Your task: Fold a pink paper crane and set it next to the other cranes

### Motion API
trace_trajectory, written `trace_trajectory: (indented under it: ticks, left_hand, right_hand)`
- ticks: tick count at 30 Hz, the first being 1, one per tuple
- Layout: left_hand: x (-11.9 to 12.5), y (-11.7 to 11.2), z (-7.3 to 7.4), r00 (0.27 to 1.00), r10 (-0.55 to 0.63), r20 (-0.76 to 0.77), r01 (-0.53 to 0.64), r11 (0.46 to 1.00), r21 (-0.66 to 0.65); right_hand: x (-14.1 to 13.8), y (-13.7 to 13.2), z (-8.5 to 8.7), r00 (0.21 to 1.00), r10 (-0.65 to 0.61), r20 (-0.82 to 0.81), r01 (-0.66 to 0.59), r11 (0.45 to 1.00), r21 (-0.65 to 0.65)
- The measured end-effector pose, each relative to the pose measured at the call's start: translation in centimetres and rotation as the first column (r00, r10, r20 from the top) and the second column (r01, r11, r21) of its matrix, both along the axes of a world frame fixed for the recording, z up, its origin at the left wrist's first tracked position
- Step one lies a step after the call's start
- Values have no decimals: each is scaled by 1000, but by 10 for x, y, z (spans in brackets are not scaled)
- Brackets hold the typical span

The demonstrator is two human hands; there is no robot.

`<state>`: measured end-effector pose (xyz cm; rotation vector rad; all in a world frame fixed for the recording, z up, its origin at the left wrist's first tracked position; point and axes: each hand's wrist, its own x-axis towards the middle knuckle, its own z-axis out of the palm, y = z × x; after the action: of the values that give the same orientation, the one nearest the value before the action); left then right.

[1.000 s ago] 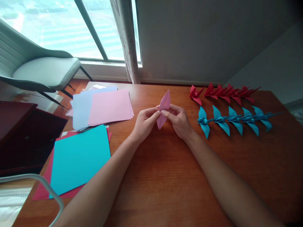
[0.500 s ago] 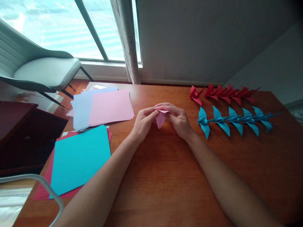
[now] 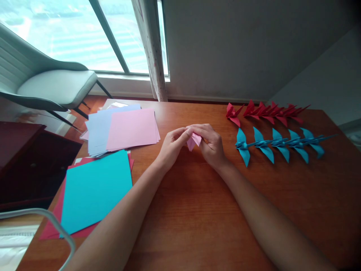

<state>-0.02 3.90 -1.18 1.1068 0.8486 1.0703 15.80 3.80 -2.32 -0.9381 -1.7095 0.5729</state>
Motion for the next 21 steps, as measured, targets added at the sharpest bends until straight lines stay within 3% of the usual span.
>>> trace_trajectory:
  ticks: [4, 9, 12, 21]
  left_hand:
    - [0, 0, 2, 1000, 9, -6, -9, 1000, -9]
    - [2, 0, 3, 998, 61, 1, -61, 997, -50]
    - [4, 0, 3, 996, 85, 28, -83, 995, -47]
    - [6, 2, -5, 994, 86, -73, -80, 993, 90]
  right_hand:
    - [-2, -2, 0, 999, -33, 17, 34, 999, -43]
    - [-3, -1, 2, 985, -52, -165, 5, 963, -271]
    - [-3, 1, 4, 970, -72, -231, -12, 940, -341]
    - [-3, 7, -1, 903, -176, -392, -14, 899, -437]
